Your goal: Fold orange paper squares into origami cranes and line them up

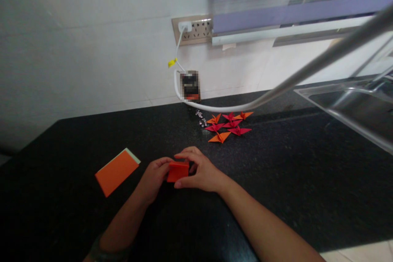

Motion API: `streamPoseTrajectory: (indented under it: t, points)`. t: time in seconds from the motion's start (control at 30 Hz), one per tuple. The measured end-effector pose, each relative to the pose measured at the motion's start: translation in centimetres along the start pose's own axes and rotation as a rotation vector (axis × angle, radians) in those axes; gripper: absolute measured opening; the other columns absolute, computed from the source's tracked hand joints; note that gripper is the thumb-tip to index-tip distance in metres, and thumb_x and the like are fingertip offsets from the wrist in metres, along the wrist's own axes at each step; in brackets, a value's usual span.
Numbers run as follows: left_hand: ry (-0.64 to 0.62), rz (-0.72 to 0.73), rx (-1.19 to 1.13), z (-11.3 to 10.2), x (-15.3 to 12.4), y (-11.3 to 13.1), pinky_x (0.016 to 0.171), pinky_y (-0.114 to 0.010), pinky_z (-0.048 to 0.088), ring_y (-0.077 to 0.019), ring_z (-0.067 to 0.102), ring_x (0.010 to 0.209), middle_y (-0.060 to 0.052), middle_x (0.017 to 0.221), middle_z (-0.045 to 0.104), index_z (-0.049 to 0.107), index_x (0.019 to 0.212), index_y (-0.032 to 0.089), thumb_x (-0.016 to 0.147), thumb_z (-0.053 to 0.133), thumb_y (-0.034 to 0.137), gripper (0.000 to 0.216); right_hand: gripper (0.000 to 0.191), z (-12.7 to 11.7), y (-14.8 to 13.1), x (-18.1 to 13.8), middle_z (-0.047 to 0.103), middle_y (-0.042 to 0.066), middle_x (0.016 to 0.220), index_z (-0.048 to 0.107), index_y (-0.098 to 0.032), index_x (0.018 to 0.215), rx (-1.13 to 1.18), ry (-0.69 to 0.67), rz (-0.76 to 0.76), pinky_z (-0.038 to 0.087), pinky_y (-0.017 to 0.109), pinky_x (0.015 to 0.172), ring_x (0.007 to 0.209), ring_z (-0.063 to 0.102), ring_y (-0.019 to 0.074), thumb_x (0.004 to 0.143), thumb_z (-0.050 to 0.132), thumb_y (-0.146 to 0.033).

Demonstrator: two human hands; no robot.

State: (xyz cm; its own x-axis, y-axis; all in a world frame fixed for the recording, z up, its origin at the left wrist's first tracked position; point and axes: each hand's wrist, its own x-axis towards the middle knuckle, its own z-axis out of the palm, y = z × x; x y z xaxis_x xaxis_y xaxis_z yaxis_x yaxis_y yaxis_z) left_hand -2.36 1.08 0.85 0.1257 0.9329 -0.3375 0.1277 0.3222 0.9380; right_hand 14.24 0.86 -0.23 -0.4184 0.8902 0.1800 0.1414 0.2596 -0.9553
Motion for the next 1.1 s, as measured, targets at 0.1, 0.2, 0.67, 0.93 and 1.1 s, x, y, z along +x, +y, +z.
streamPoseTrajectory:
  t: [0.1, 0.2, 0.67, 0.93, 1.1]
  points:
    - [-0.016, -0.02, -0.023, 0.0, 0.1, -0.2, 0.048, -0.021, 0.038, -0.0105, 0.052, 0.049, 0.003, 0.054, 0.058, 0.061, 0.067, 0.014, 0.067, 0.052, 0.023, 0.013, 0.016, 0.1, -0.1, 0.2, 0.053, 0.004, 0.09, 0.065, -0.02, 0.084, -0.052, 0.099, -0.016, 0.043, 0.025, 0.063, 0.08, 0.052, 0.0138, 0.07, 0.063, -0.028]
    - [-0.055, -0.023, -0.053, 0.0, 0.0, -0.1, 0.056, -0.024, 0.043, -0.0135, 0.058, 0.059, -0.001, 0.066, 0.064, 0.062, 0.075, 0.015, 0.065, 0.06, 0.025, 0.015, 0.015, 0.3, 0.2, 0.5, 0.052, 0.0, 0.065, 0.062, -0.018, 0.071, 0.021, 0.199, 0.1, 0.041, 0.025, 0.057, 0.061, 0.05, 0.0112, 0.077, 0.052, -0.028]
    - [-0.103, -0.019, -0.058, -0.5, 0.1, -0.3, 0.058, -0.025, 0.043, -0.0132, 0.058, 0.059, -0.003, 0.068, 0.065, 0.064, 0.077, 0.013, 0.067, 0.061, 0.027, 0.017, 0.007, 0.5, 0.9, 0.3, 0.049, -0.003, 0.061, 0.055, -0.018, 0.077, -0.003, 0.238, 0.149, 0.036, 0.021, 0.05, 0.053, 0.044, 0.009, 0.072, 0.055, -0.024]
    - [-0.139, -0.057, -0.16, -0.6, 0.1, -0.5, 0.055, -0.023, 0.04, -0.0119, 0.055, 0.056, -0.003, 0.064, 0.064, 0.065, 0.075, 0.012, 0.069, 0.06, 0.028, 0.018, 0.009, 0.6, 0.9, 0.2, 0.052, -0.002, 0.06, 0.059, -0.019, 0.08, -0.02, 0.256, 0.075, 0.038, 0.022, 0.05, 0.053, 0.048, 0.0096, 0.077, 0.052, -0.023]
    - [-0.158, -0.086, -0.294, -0.8, 0.2, -0.3, 0.058, -0.024, 0.041, -0.0121, 0.056, 0.057, -0.004, 0.065, 0.065, 0.066, 0.073, 0.011, 0.068, 0.061, 0.026, 0.017, 0.026, -0.4, 0.4, 0.1, 0.059, 0.004, 0.087, 0.064, -0.024, 0.097, -0.274, 0.109, -0.246, 0.044, 0.026, 0.068, 0.079, 0.056, 0.0133, 0.081, 0.047, -0.014]
